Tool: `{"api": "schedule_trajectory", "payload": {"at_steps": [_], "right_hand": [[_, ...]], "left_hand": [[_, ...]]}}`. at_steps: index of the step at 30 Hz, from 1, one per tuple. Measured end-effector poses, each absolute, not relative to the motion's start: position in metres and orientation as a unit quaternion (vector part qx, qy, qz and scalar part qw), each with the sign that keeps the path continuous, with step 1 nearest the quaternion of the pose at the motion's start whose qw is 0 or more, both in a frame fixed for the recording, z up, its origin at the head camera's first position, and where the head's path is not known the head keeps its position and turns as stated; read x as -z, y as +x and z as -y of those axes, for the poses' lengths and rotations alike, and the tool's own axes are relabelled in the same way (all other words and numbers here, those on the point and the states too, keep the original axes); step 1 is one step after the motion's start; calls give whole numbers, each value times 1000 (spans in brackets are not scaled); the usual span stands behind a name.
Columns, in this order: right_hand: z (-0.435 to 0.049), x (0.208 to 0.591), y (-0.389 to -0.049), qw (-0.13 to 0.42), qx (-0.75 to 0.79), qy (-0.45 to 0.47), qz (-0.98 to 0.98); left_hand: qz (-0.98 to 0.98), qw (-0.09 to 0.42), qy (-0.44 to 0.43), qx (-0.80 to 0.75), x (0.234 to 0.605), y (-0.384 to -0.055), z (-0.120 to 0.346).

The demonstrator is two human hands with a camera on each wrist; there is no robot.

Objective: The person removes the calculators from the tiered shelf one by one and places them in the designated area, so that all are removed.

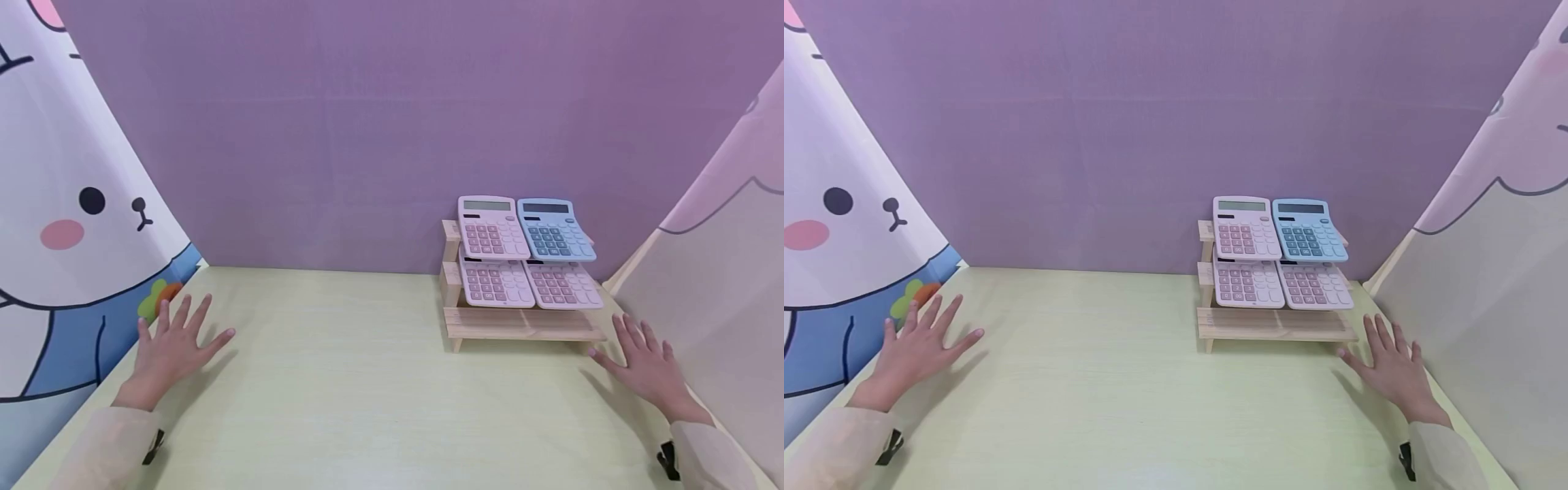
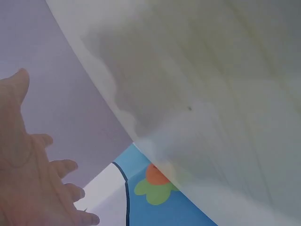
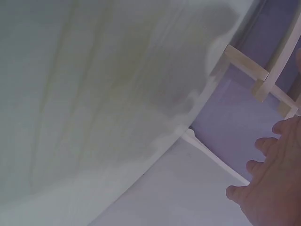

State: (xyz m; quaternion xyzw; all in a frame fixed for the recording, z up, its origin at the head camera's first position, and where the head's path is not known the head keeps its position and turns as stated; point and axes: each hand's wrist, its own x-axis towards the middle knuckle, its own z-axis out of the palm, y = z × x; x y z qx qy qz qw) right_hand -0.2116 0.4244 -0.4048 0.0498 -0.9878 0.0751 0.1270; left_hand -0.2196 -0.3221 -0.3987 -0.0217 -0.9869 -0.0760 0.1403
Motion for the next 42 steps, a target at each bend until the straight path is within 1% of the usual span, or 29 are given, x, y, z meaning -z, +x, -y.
{"api": "schedule_trajectory", "payload": {"at_steps": [12,20,26,32,37,42], "right_hand": [[-421,401,-215,133,-105,56,984],[-419,399,-221,157,-132,71,976],[-417,398,-225,174,-174,90,965],[-413,397,-228,186,-214,99,954],[-412,395,-231,175,-244,86,950],[-410,394,-233,172,-267,74,945]], "left_hand": [[985,140,-35,99,396,-222,310],[983,142,-55,100,391,-225,297],[980,158,-76,92,392,-227,287],[977,163,-92,99,391,-228,278],[971,182,-108,108,392,-232,270],[961,211,-129,122,396,-236,264]]}}
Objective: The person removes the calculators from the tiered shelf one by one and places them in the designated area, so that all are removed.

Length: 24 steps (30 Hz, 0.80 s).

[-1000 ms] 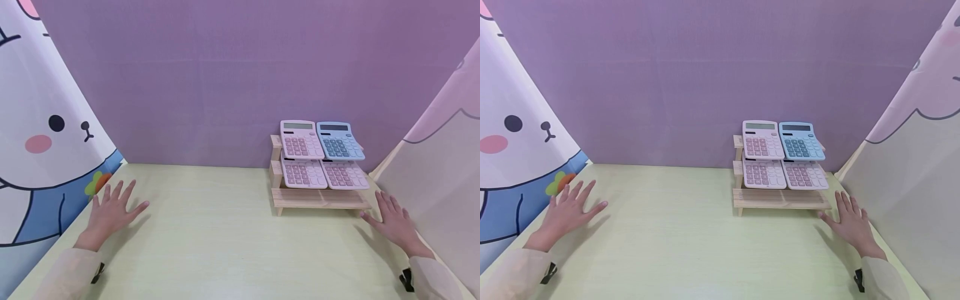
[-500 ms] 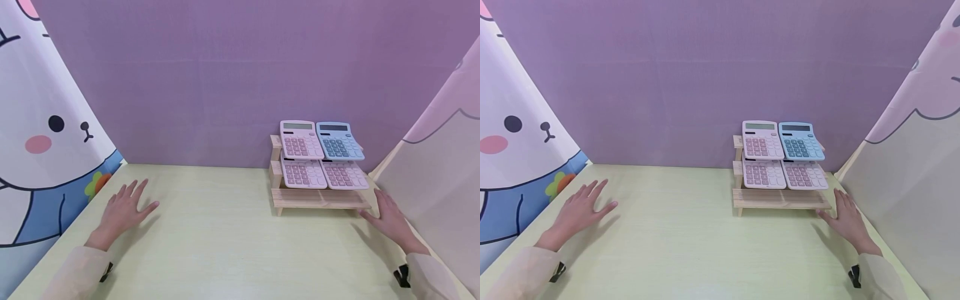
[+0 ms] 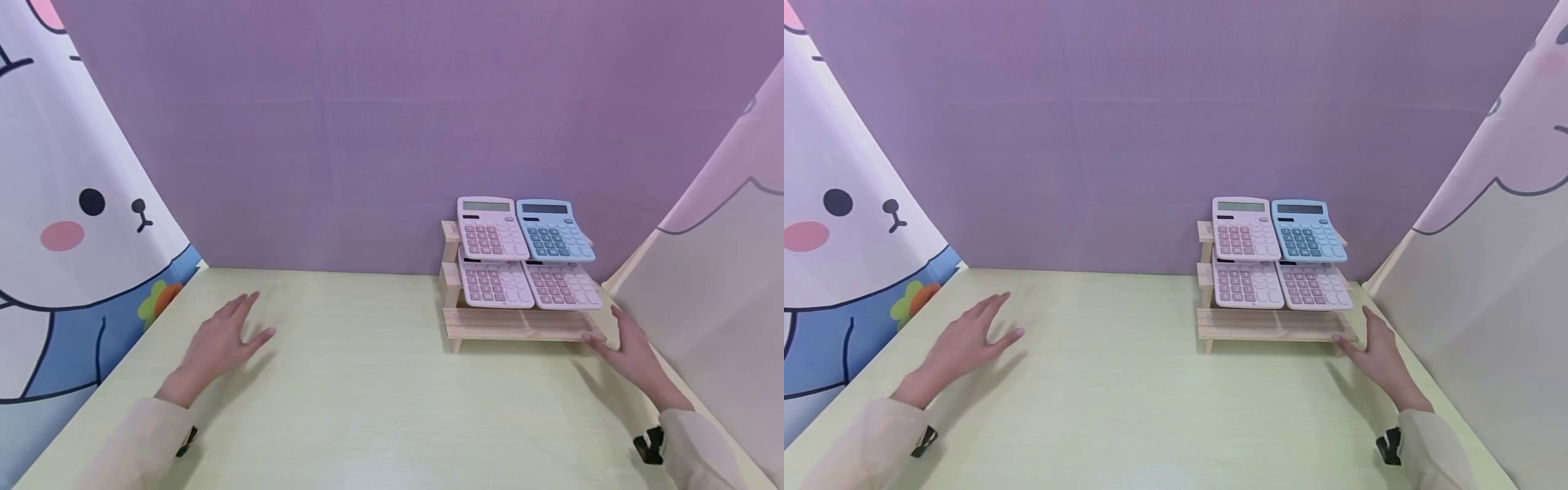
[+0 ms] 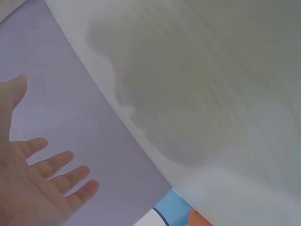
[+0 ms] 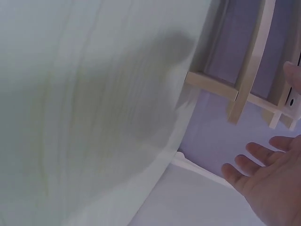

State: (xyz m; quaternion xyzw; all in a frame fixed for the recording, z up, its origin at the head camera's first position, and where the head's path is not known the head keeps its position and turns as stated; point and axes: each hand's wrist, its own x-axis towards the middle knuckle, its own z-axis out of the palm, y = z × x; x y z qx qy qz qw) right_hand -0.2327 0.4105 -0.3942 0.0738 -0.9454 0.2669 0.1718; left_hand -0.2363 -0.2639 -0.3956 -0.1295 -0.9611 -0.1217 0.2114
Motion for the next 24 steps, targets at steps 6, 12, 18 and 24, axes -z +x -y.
{"api": "schedule_trajectory", "payload": {"at_steps": [6,12,18,24], "right_hand": [[-405,390,-232,176,-286,65,940],[-404,391,-234,167,-307,55,935],[-402,393,-234,162,-323,45,931],[-399,396,-234,156,-322,29,934]], "left_hand": [[955,215,-141,147,394,-239,254],[957,191,-142,164,392,-240,243],[955,179,-144,187,394,-241,233],[949,171,-158,213,397,-242,222]]}}
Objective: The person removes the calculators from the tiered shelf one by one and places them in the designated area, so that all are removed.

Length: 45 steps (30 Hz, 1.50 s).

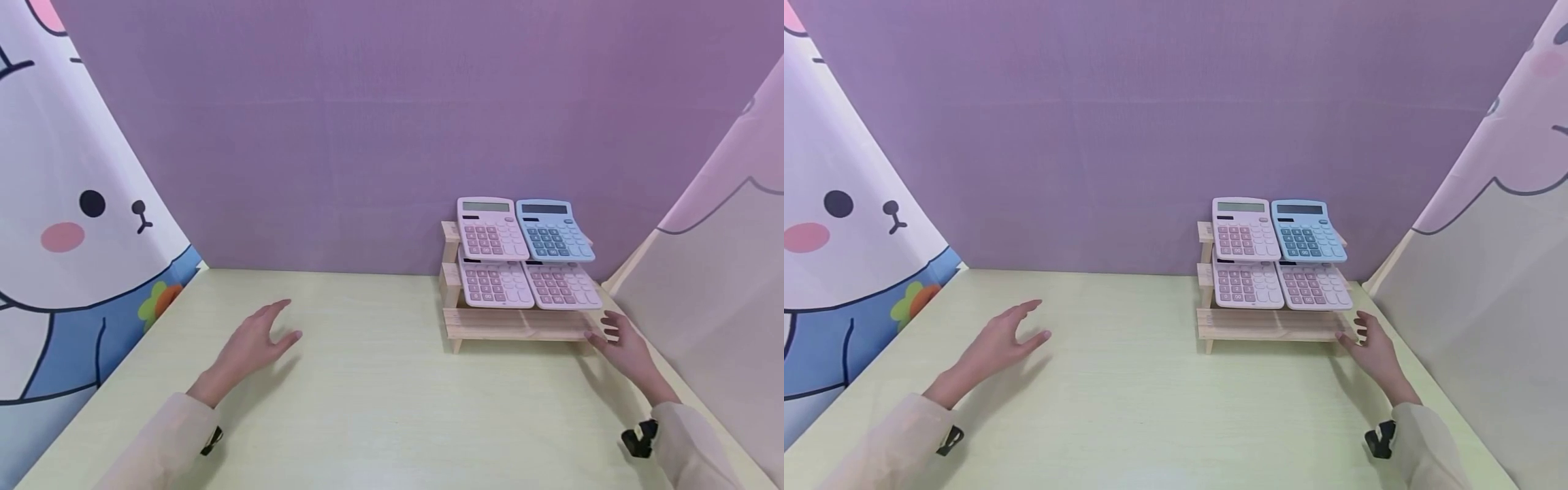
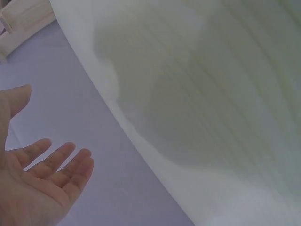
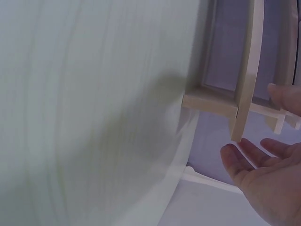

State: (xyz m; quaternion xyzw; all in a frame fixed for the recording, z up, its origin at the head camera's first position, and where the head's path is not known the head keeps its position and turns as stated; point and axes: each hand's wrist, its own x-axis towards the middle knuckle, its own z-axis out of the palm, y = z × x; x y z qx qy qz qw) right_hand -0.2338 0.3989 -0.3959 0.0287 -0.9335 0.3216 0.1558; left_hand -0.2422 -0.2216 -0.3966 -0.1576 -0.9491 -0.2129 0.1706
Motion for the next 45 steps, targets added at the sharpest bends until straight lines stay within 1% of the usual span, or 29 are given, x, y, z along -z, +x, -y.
{"api": "schedule_trajectory", "payload": {"at_steps": [13,24,38,45], "right_hand": [[-397,398,-237,142,-323,-2,936],[-402,399,-242,121,-341,-31,932],[-407,395,-248,96,-383,-17,919],[-412,396,-250,87,-383,-4,920]], "left_hand": [[931,139,-190,279,395,-237,193],[911,131,-225,319,396,-240,171],[883,104,-260,378,394,-248,134],[868,76,-261,416,393,-252,109]]}}
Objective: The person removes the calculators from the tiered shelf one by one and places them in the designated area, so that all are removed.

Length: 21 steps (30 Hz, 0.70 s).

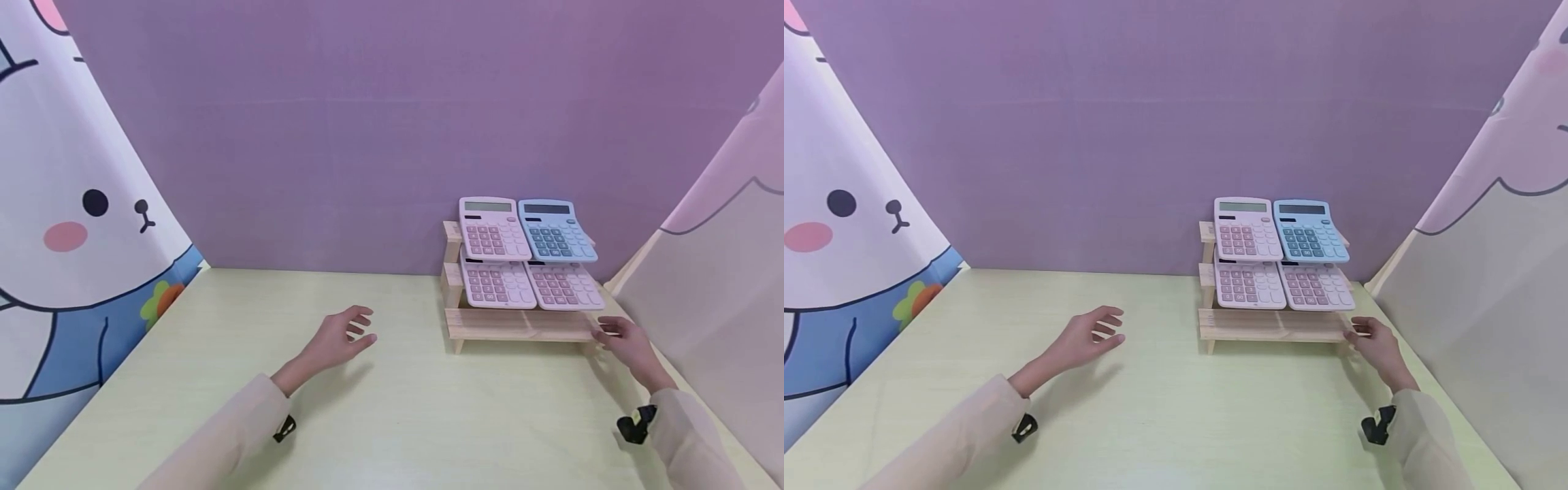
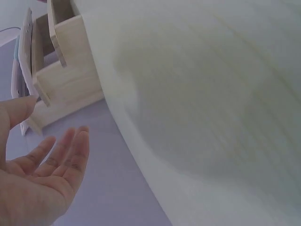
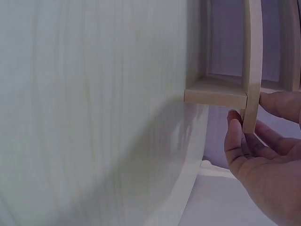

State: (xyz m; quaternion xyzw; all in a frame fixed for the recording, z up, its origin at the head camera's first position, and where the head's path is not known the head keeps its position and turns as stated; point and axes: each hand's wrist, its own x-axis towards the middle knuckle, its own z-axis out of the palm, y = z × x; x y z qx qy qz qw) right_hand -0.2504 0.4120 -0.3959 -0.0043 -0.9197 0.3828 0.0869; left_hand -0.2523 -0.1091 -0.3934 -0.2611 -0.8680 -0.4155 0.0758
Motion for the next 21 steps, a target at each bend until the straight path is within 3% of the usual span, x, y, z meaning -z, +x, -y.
{"api": "schedule_trajectory", "payload": {"at_steps": [21], "right_hand": [[-414,398,-250,92,-409,11,908]], "left_hand": [[853,0,-244,461,408,-272,35]]}}
